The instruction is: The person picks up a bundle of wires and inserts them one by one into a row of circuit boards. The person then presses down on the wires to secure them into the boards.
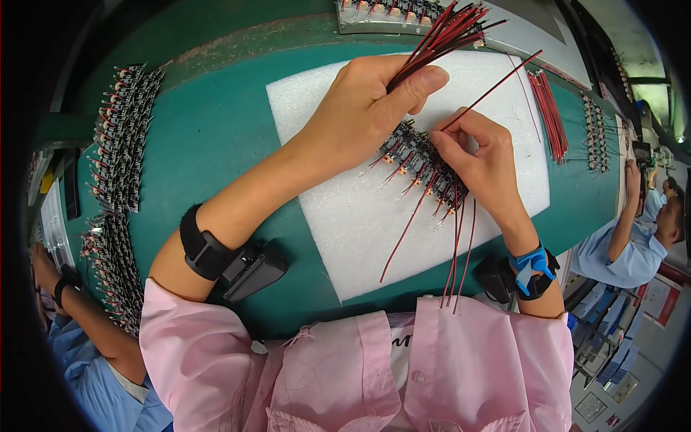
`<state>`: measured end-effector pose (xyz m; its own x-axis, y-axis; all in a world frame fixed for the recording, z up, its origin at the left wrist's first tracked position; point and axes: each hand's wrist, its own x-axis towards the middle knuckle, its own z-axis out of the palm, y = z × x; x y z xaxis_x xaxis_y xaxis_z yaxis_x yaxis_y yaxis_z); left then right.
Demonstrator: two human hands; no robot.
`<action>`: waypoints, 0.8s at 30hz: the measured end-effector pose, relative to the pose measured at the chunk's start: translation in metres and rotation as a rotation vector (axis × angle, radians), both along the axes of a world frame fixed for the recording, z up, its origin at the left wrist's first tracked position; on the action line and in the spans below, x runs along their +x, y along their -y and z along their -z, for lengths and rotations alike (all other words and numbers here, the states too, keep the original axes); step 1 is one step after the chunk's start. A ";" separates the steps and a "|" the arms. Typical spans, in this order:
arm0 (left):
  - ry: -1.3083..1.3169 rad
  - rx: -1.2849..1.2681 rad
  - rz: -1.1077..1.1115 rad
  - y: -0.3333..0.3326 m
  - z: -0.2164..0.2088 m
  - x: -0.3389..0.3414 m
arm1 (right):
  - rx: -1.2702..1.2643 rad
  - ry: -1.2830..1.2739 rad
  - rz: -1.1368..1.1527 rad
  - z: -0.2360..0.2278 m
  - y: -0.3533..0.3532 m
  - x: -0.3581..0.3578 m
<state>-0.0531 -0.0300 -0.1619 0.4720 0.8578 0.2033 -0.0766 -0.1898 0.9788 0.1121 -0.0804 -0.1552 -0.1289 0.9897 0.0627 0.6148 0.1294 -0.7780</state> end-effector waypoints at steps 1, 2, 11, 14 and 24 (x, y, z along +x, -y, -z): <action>0.001 -0.001 -0.004 0.001 0.000 -0.002 | -0.001 0.001 -0.004 0.000 0.001 -0.002; 0.000 0.001 -0.005 0.001 0.000 -0.003 | -0.020 0.006 0.010 0.000 0.001 -0.004; -0.011 0.005 -0.008 0.004 0.003 -0.008 | -0.057 0.001 0.041 0.004 0.004 -0.010; -0.011 0.004 -0.004 0.004 0.003 -0.008 | -0.060 -0.010 0.043 0.004 0.005 -0.010; 0.006 -0.010 -0.016 0.005 0.004 -0.009 | -0.073 0.012 0.041 0.003 0.003 -0.013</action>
